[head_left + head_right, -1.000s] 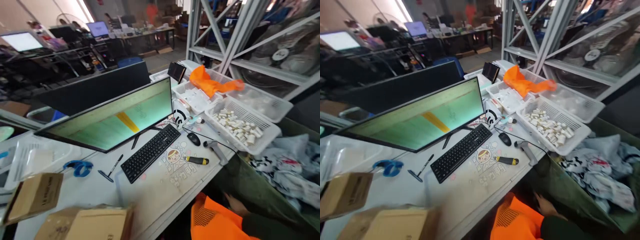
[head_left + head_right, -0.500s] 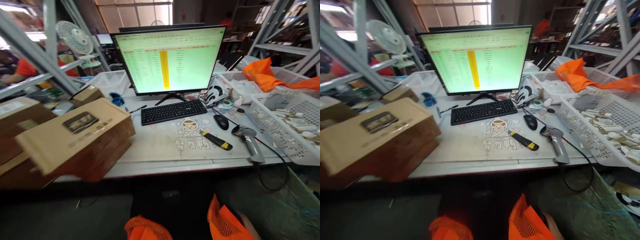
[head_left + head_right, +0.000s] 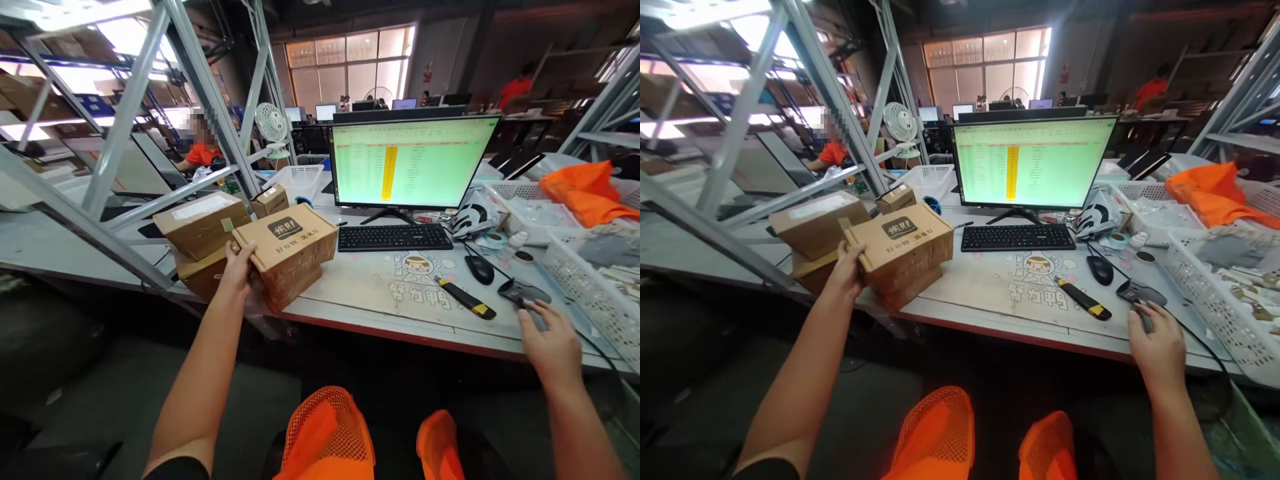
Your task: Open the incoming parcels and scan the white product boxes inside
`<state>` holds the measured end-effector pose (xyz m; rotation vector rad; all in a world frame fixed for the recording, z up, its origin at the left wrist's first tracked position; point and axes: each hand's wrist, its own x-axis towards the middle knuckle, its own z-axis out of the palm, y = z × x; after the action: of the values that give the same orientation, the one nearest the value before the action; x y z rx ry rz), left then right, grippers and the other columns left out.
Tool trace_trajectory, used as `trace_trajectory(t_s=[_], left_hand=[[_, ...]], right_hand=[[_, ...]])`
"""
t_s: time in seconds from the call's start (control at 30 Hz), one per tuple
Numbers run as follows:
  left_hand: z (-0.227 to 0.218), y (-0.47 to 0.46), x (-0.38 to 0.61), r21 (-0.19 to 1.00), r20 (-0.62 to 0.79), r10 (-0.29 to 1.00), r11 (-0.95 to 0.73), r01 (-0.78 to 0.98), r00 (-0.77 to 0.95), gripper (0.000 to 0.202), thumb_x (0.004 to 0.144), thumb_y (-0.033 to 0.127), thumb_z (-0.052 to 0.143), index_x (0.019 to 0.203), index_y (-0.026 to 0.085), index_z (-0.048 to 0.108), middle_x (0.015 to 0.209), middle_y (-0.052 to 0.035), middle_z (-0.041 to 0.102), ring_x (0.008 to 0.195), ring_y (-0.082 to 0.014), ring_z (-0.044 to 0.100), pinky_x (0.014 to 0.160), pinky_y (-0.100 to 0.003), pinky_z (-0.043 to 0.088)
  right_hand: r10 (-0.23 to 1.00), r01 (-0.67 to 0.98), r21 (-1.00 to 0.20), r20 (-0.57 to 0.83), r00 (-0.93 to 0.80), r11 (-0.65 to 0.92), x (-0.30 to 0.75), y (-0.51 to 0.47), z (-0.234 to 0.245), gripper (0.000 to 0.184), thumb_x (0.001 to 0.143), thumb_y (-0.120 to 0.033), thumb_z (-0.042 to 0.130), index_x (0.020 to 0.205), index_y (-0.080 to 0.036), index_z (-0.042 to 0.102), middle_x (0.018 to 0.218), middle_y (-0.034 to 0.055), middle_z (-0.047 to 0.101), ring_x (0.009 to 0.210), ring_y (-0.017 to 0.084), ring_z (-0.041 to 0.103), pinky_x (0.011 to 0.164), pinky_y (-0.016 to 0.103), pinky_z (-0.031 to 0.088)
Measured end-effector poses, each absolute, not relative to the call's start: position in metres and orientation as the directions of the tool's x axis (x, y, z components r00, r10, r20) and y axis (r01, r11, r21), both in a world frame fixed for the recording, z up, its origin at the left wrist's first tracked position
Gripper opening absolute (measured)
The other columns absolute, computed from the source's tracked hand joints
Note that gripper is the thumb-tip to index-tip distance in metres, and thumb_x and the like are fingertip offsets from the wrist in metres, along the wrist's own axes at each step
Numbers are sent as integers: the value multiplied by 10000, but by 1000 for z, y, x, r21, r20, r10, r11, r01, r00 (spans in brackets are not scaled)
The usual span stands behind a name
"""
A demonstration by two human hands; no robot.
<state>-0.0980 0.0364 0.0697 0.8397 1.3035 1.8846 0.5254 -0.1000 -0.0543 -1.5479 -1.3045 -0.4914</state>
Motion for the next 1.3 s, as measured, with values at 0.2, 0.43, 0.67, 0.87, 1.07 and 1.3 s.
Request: trace_trajectory(t_s=[0.2,0.43,0.67,0.87,1.07,1.3], left_hand=[[42,12,-74,897,307,812,-422,-134,-497,824,676,410,781,1449,239,553,1437,-110,605,1351,-336,569,1121,-458,510],[-33,-59,-49,425,861,500,-599,679,-98,707,858,163,750,1517,333,556,1554,-85,526,1412,-275,541,1179,-410,468],[-73,-69,-6,599,793,591,-712,366,-147,373,878,80,696,1118,346,798,1628,-9,437,1467,-264,481,1190,-420,468],[-58,-41,38,845,9,1000,-15,-534,-14,581,840,742,660,1191,292,772,1363,-96,648,1218,-323,646,1003,-541,578],[-21,-23,40,818,-173,979,203,-539,107,977,522,861,815,1262,234,699,1378,-142,635,1298,-393,573,942,-522,594],[5,21,55,806,-125,969,-25,-592,-211,782,628,791,805,1110,186,695,1265,-118,687,1325,-348,568,1073,-460,531]], right_hand=[[887,349,-893,383,256,285,396,-57,-36,590,917,-738,618,1177,-213,683,1243,146,664,1189,373,608,1063,567,454],[934,-362,-898,-128,-332,-252,250,9,-38,1129,668,-1059,617,1532,-343,488,1552,75,461,1332,370,502,1115,595,378],[991,-747,-651,98,92,133,279,-26,-61,500,945,-772,657,1030,-280,679,1100,33,676,1049,263,627,885,386,541],[685,-141,-720,554,473,679,303,-42,-75,516,973,-578,697,691,-198,493,1141,74,616,1091,290,610,985,430,514],[473,269,-508,861,188,818,313,-71,-103,654,1079,-613,447,572,-201,496,1234,117,643,1319,397,521,1074,578,479],[381,277,-354,923,-48,893,278,-73,-93,489,1119,-442,428,718,-195,560,1298,118,656,1352,344,520,1047,498,527]])
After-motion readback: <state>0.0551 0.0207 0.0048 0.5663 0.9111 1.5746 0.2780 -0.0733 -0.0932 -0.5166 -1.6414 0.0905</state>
